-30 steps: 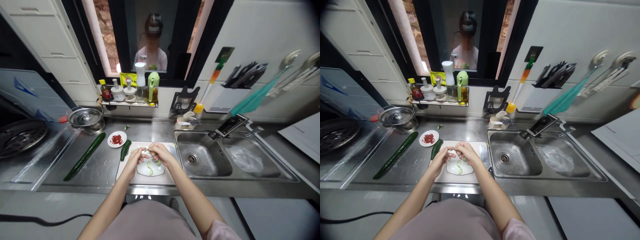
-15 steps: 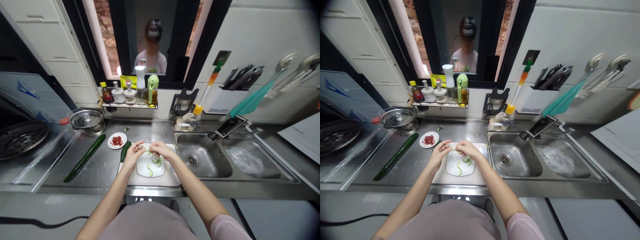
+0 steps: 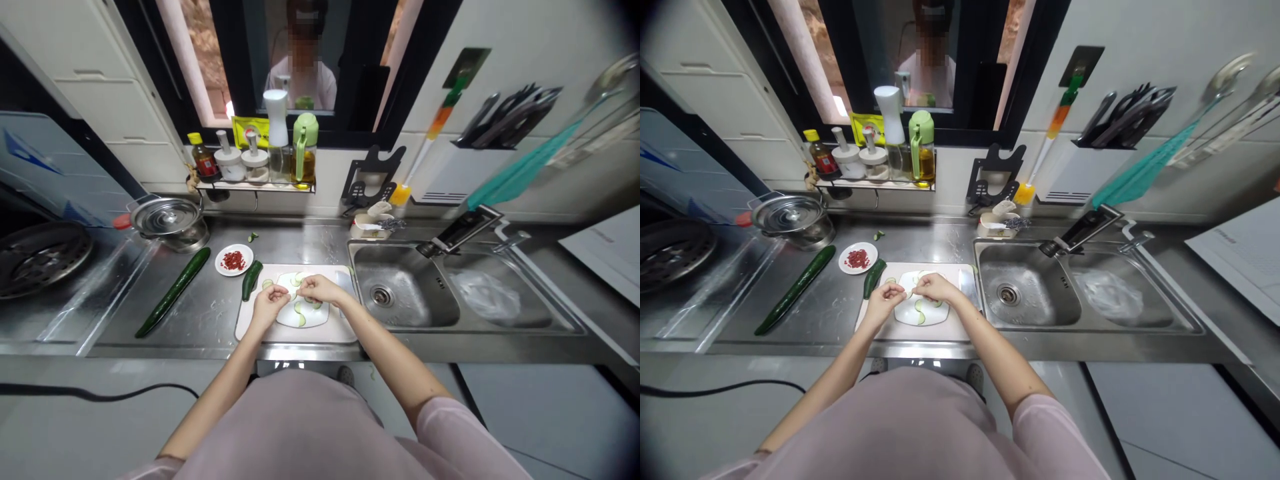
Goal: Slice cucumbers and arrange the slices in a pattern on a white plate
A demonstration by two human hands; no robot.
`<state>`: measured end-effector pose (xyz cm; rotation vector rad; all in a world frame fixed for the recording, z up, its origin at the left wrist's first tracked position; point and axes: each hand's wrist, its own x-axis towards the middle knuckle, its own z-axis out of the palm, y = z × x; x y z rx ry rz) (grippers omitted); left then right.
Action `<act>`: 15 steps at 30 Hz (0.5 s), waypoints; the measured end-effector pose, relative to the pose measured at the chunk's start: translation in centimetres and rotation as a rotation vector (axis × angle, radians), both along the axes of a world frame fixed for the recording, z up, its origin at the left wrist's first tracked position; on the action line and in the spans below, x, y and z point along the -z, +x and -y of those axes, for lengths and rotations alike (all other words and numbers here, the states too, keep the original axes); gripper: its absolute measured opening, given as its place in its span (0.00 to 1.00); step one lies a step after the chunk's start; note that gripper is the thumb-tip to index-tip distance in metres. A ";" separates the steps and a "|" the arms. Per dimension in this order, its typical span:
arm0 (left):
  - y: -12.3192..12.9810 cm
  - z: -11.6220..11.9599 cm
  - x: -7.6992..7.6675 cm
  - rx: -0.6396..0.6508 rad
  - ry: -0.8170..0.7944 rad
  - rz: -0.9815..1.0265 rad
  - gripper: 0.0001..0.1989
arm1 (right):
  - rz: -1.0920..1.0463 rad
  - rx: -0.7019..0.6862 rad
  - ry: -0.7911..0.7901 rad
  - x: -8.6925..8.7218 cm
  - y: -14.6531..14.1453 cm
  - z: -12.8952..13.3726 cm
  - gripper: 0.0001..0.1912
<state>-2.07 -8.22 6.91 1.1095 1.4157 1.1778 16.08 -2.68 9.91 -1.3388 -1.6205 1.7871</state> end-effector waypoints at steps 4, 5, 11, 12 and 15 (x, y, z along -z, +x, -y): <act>-0.2 0.7 2.4 0.051 -0.064 -0.136 0.10 | 0.076 0.033 0.053 3.5 -0.2 0.7 0.09; -0.2 0.9 2.8 0.061 -0.075 -0.172 0.10 | 0.100 0.039 0.080 4.1 -0.2 0.9 0.08; 0.3 1.3 3.2 0.106 -0.189 -0.494 0.06 | 0.354 -0.005 0.275 5.5 -0.2 1.7 0.03; 0.4 1.4 3.1 0.124 -0.206 -0.549 0.05 | 0.409 -0.020 0.283 5.5 -0.2 1.8 0.03; 0.6 1.6 2.9 0.171 -0.233 -0.655 0.06 | 0.528 -0.070 0.290 5.3 -0.3 2.2 0.04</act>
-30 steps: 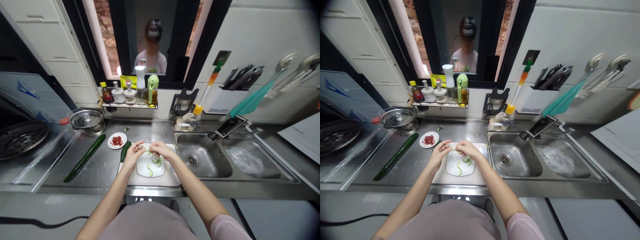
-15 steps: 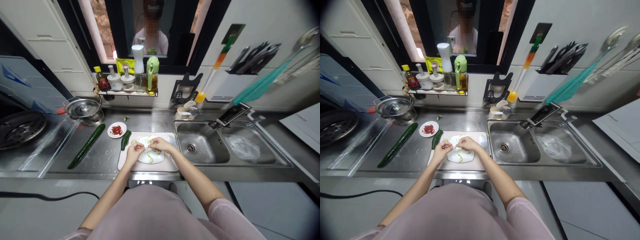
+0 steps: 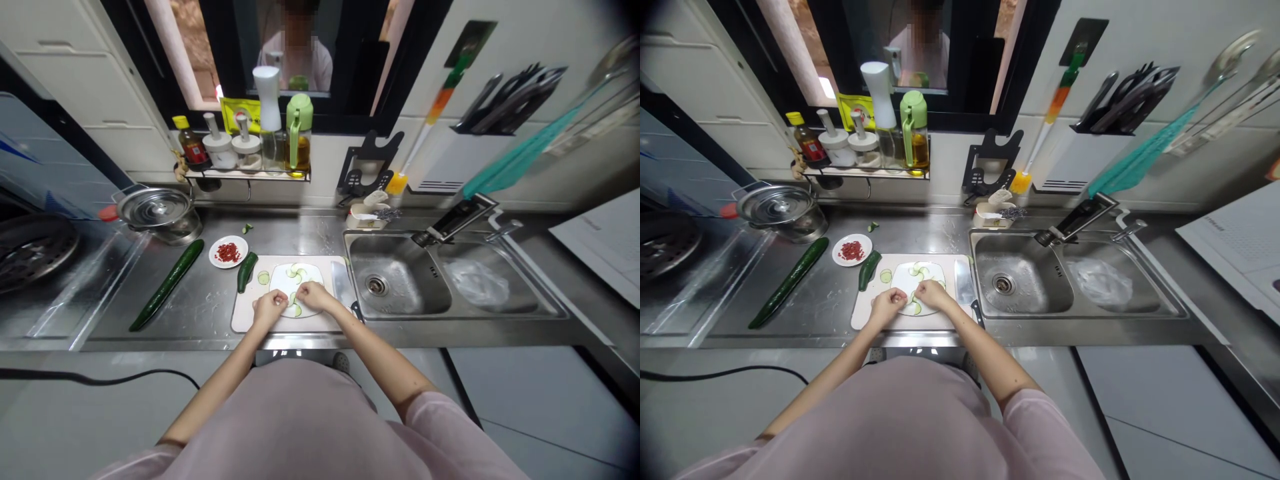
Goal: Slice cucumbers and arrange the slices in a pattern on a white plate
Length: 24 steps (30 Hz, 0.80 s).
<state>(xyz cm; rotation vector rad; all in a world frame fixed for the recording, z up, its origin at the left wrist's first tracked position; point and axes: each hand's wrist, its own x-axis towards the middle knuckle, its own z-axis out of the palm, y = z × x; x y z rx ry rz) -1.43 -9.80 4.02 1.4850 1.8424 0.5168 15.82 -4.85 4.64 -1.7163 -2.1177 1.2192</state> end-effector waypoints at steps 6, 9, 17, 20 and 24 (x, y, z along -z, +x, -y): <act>0.6 0.1 0.4 0.083 -0.004 -0.111 0.07 | 0.198 -0.027 -0.004 -0.2 -0.4 0.5 0.07; 0.8 0.0 0.8 0.120 -0.002 -0.161 0.07 | 0.265 -0.024 -0.028 -0.1 -0.7 0.5 0.08; 0.8 0.0 1.5 0.158 0.016 -0.216 0.09 | 0.368 -0.049 -0.038 0.0 -1.1 0.5 0.10; 0.9 0.0 1.5 0.167 0.031 -0.217 0.09 | 0.403 -0.072 -0.025 0.1 -1.2 0.5 0.11; 1.0 0.1 1.4 0.177 0.043 -0.226 0.09 | 0.422 -0.086 -0.019 0.2 -1.3 0.4 0.12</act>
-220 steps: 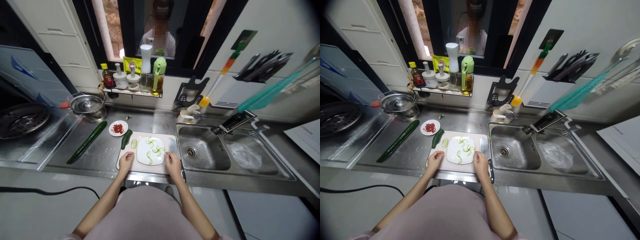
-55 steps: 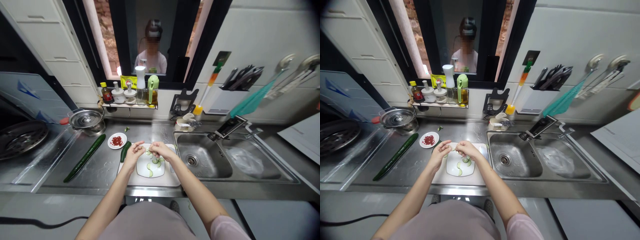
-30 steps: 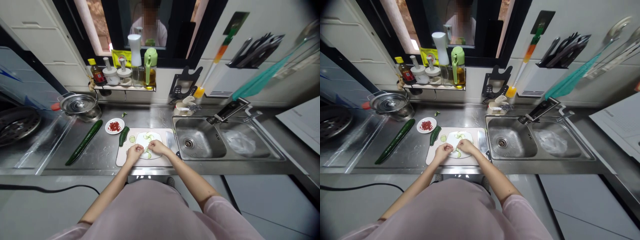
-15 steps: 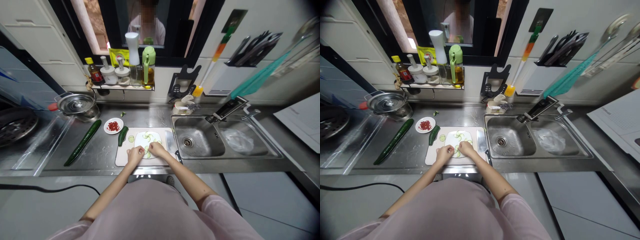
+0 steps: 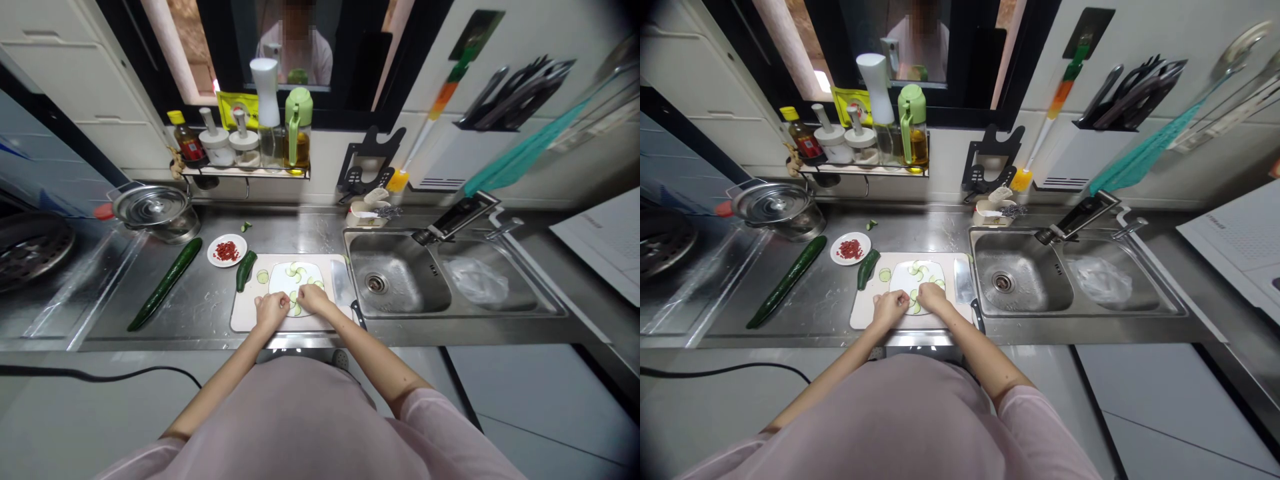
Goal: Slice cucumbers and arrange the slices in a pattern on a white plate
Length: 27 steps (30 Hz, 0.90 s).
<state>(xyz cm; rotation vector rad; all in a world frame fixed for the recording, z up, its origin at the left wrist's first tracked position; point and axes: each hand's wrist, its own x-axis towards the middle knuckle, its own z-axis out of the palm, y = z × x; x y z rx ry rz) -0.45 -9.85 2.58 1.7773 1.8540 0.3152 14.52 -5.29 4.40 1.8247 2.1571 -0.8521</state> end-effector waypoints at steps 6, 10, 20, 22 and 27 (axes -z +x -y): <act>0.1 0.0 0.1 0.011 -0.002 -0.027 0.10 | 0.026 -0.022 0.010 0.0 -0.1 0.0 0.13; 0.2 0.1 0.4 0.021 0.020 -0.062 0.10 | 0.042 -0.030 0.012 -0.1 -0.3 0.2 0.12; -0.1 0.2 0.4 -0.002 0.058 -0.090 0.09 | 0.081 0.020 0.103 -1.2 0.8 0.8 0.14; -0.1 0.0 0.3 -0.007 0.051 -0.080 0.09 | 0.085 0.058 0.101 -1.4 1.4 1.0 0.14; 0.4 -0.5 0.2 0.009 0.038 -0.072 0.09 | 0.098 0.076 0.063 -1.3 1.8 1.6 0.13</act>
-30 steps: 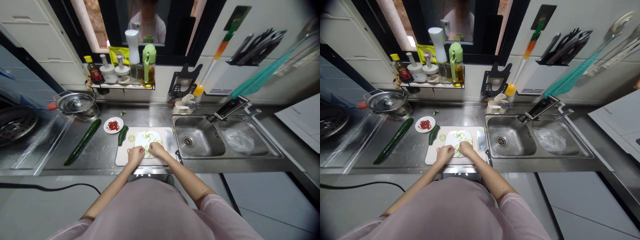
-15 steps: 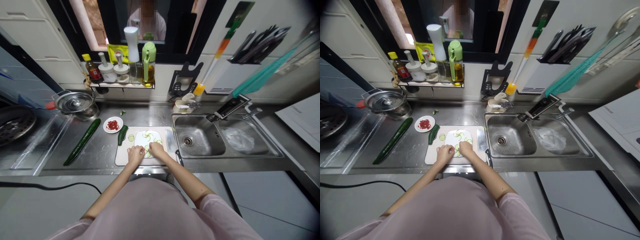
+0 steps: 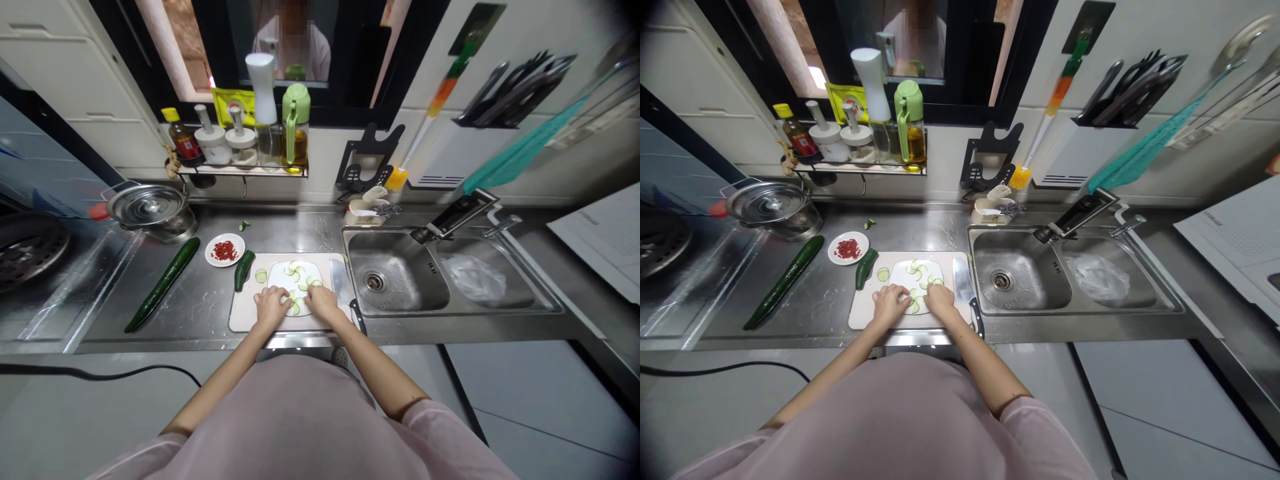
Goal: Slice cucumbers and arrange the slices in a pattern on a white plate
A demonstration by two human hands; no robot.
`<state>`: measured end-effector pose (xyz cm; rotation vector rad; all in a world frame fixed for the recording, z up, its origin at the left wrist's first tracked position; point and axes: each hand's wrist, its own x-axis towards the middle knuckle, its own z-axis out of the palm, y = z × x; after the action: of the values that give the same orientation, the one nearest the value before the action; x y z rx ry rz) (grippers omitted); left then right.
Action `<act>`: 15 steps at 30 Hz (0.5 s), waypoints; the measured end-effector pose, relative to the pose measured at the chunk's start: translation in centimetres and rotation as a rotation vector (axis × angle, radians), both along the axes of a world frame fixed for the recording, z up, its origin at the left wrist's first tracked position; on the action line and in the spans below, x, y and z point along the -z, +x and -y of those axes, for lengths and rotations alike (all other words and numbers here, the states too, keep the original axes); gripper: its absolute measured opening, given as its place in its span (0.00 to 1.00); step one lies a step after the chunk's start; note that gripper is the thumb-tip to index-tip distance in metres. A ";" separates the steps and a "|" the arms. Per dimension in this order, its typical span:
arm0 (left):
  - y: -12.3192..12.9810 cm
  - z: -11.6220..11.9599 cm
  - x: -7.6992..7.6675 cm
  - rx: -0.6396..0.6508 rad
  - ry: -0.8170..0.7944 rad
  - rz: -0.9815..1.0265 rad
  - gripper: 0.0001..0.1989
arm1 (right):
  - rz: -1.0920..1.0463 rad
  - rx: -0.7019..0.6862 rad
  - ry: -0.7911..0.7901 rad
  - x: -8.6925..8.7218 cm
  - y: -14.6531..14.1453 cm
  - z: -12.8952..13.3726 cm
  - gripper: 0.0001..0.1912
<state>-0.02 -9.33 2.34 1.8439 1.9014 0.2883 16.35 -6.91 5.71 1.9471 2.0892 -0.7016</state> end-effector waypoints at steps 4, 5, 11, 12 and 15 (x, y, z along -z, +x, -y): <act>0.5 -0.2 -0.2 0.021 -0.023 -0.007 0.10 | 0.008 -0.005 -0.022 0.3 -0.3 0.4 0.13; 0.5 -0.2 -0.3 0.023 -0.030 -0.011 0.10 | 0.012 -0.008 -0.024 0.4 -0.3 0.5 0.13; 0.7 -0.1 -0.5 0.036 -0.028 -0.029 0.09 | 0.019 -0.014 -0.021 0.6 -0.3 0.6 0.13; 0.7 -0.1 -0.5 0.035 -0.027 -0.028 0.09 | 0.021 -0.012 -0.022 0.6 -0.3 0.6 0.13; 0.6 -0.1 -0.3 0.028 -0.030 -0.024 0.09 | 0.021 -0.006 -0.031 0.6 -0.3 0.5 0.12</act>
<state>0.62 -9.21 2.60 1.8603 1.8844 0.2280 16.04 -7.45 5.15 1.9222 2.0589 -0.7046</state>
